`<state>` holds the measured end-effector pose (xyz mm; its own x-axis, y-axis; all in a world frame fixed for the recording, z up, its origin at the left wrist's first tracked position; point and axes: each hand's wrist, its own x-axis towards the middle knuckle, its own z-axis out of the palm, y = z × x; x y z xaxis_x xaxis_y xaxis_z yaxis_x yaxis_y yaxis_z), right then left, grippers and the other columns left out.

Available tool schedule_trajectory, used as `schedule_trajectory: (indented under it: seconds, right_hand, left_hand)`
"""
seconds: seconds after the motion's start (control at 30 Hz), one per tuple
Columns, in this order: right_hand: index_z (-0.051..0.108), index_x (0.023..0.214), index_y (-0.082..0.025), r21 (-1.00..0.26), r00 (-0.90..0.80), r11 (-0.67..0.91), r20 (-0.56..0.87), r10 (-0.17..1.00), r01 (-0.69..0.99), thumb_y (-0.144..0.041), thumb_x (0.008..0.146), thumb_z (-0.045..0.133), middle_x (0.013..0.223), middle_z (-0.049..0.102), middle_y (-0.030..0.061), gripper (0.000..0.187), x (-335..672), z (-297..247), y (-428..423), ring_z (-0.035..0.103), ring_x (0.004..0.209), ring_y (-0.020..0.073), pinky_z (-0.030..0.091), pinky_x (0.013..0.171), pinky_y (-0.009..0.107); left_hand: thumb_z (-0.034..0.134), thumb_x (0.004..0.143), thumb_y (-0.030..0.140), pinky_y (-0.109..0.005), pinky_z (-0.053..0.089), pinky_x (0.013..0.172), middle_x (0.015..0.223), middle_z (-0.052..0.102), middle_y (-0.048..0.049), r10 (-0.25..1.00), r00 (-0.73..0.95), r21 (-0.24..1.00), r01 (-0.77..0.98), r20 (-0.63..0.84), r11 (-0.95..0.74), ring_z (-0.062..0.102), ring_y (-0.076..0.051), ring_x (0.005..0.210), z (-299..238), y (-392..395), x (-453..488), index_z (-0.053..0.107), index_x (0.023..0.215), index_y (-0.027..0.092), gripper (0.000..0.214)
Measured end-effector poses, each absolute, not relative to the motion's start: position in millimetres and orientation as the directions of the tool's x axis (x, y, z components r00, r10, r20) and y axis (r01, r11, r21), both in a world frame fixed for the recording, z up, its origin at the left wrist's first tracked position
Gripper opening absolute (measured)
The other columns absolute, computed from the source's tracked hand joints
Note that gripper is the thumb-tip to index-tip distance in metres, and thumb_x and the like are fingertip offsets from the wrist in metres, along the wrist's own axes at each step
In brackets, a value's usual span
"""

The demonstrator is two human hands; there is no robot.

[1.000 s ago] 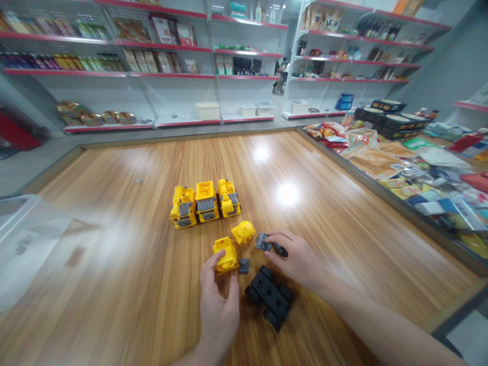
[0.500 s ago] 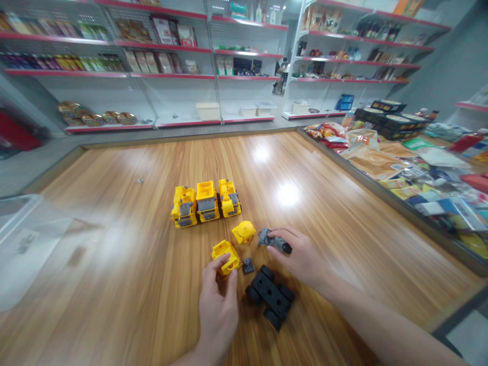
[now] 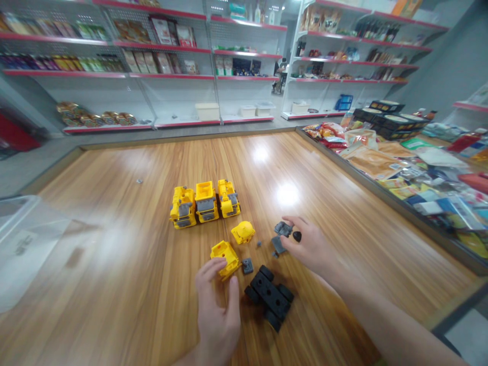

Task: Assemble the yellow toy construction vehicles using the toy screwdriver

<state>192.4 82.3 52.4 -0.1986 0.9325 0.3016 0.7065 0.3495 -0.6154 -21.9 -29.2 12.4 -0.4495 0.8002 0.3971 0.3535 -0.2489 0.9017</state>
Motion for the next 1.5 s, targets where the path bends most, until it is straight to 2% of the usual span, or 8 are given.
schedule_trajectory:
  seconds: [0.1,0.2,0.43,0.63,0.7,0.97,1.17,1.5]
  right_hand:
    - [0.064,0.115,-0.024,-0.607,-0.240,0.365,0.279,0.930,0.706,-0.021,0.079,0.064,0.104,0.067,0.0071,0.036,187.9,47.7,78.6,0.066,0.094,0.0232,0.053,0.084,0.037]
    - [0.064,0.112,-0.024,-0.603,-0.282,0.388,0.267,0.922,0.697,-0.021,0.079,0.064,0.102,0.067,0.0063,0.033,183.2,46.5,74.9,0.066,0.092,0.0225,0.053,0.083,0.036]
    - [0.063,0.111,-0.024,-0.606,-0.324,0.426,0.277,0.905,0.672,-0.022,0.080,0.063,0.103,0.066,0.0055,0.031,182.3,51.9,74.1,0.065,0.093,0.0225,0.052,0.085,0.036]
    - [0.063,0.112,-0.024,-0.615,-0.347,0.481,0.333,0.877,0.625,-0.020,0.079,0.063,0.103,0.066,0.0052,0.034,182.9,49.5,73.5,0.064,0.094,0.0214,0.052,0.083,0.033]
    - [0.063,0.113,-0.024,-0.617,-0.347,0.492,0.348,0.871,0.614,-0.019,0.079,0.063,0.104,0.066,0.0053,0.034,183.6,47.3,74.7,0.064,0.095,0.0214,0.052,0.082,0.033]
    - [0.063,0.111,-0.024,-0.620,-0.333,0.512,0.389,0.859,0.594,-0.020,0.079,0.063,0.103,0.066,0.0058,0.033,187.1,45.8,78.9,0.064,0.097,0.0221,0.052,0.085,0.036]
    - [0.062,0.114,-0.024,-0.631,-0.324,0.519,0.407,0.854,0.577,-0.019,0.081,0.063,0.105,0.066,0.0059,0.033,184.9,50.6,76.5,0.063,0.100,0.0217,0.051,0.088,0.036]
    - [0.063,0.114,-0.023,-0.646,-0.285,0.481,0.390,0.875,0.592,-0.018,0.080,0.064,0.105,0.067,0.0063,0.034,191.3,51.3,83.2,0.063,0.101,0.0226,0.051,0.091,0.038]
  left_hand:
    - [0.061,0.081,0.010,-0.052,0.043,0.098,0.116,0.055,-0.0086,0.757,-0.291,0.788,0.424,0.585,-0.446,0.054,-0.028,0.112,20.9,-40.6,-19.4,0.053,0.110,0.029,0.035]
    - [0.057,0.079,0.002,-0.049,0.049,0.088,0.103,0.058,-0.0067,0.757,-0.130,0.734,0.391,0.641,-0.555,0.056,-0.027,0.102,23.5,-48.6,-18.9,0.056,0.103,0.031,0.037]
    - [0.056,0.080,0.002,-0.046,0.049,0.088,0.105,0.055,-0.0077,0.779,-0.110,0.738,0.425,0.617,-0.525,0.056,-0.026,0.102,35.6,-35.2,-30.6,0.057,0.101,0.027,0.033]
    - [0.056,0.086,0.015,-0.047,0.045,0.100,0.118,0.057,-0.0114,0.897,0.195,0.490,0.781,0.396,-0.386,0.053,-0.028,0.115,71.1,31.2,-45.9,0.052,0.124,0.023,0.039]
    - [0.062,0.082,0.017,-0.048,0.045,0.100,0.120,0.059,-0.0119,0.906,0.248,0.445,0.806,0.343,-0.389,0.053,-0.030,0.116,74.9,51.1,-47.6,0.054,0.126,0.023,0.045]
    - [0.056,0.082,0.009,-0.042,0.049,0.095,0.104,0.067,-0.0100,0.900,0.340,0.389,0.817,0.272,-0.426,0.063,-0.026,0.105,74.6,75.0,-50.6,0.063,0.115,0.020,0.036]
    - [0.061,0.082,0.021,-0.041,0.049,0.090,0.105,0.066,-0.0099,0.891,0.323,0.399,0.807,0.320,-0.436,0.061,-0.027,0.101,94.1,65.8,-51.5,0.058,0.110,0.018,0.028]
    - [0.074,0.074,0.025,-0.042,0.050,0.083,0.101,0.066,-0.0091,0.782,0.595,0.350,0.704,0.184,-0.618,0.061,-0.029,0.096,88.0,59.2,-50.5,0.068,0.101,0.025,0.027]
